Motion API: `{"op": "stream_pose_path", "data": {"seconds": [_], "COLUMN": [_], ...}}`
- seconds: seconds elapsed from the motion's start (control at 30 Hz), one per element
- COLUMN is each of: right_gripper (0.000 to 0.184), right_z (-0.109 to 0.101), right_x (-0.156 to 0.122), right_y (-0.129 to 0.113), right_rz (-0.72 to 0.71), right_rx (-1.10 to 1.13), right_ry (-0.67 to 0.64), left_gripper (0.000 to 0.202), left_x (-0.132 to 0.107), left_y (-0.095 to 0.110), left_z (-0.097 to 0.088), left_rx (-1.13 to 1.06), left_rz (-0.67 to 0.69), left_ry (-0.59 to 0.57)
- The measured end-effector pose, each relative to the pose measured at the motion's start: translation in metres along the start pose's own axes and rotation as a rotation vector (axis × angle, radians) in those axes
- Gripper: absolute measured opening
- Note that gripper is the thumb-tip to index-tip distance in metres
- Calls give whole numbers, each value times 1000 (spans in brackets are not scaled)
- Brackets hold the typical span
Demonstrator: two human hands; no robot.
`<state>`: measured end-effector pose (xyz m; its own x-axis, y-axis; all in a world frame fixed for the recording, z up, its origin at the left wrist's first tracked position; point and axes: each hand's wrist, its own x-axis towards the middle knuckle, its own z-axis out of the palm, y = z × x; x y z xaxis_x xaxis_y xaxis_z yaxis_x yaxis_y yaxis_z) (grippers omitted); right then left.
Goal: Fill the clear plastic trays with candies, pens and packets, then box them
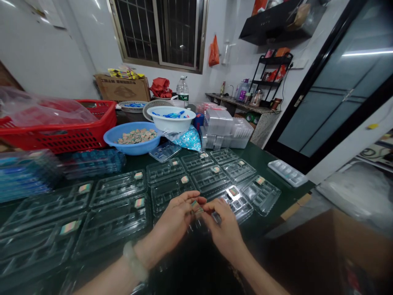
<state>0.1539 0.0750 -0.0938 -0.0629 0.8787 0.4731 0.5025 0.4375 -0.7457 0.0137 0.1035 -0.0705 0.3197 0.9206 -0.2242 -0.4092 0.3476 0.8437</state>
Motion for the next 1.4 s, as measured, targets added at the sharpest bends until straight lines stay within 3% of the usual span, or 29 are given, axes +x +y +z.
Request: {"op": "stream_pose_path", "data": {"seconds": [0.13, 0.3, 0.63, 0.77, 0.9, 1.07, 1.2, 1.4], "right_gripper": [7, 11, 22, 18, 13, 11, 9, 21], "right_z": [-2, 2, 4, 2, 3, 6, 8, 10], "right_x": [4, 4, -3, -4, -6, -7, -6, -7], "right_y": [2, 0, 2, -1, -1, 1, 4, 5], "right_rz": [87, 129, -35, -53, -82, -125, -113, -49], "right_rx": [156, 117, 39, 46, 80, 71, 64, 61], "right_ry": [23, 83, 72, 80, 99, 145, 179, 124], "left_gripper": [36, 46, 55, 57, 62, 42, 21, 27], "left_x": [-1, -5, -19, -17, -16, -15, -15, -14], "left_y": [1, 1, 16, 15, 13, 9, 5, 2], "left_z": [4, 5, 7, 9, 12, 11, 6, 4], "left_rx": [65, 193, 494, 429, 152, 43, 148, 346], "left_rz": [13, 79, 185, 117, -1, -44, -57, 7], "left_ry": [0, -103, -146, -164, -125, -33, -68, -118]}}
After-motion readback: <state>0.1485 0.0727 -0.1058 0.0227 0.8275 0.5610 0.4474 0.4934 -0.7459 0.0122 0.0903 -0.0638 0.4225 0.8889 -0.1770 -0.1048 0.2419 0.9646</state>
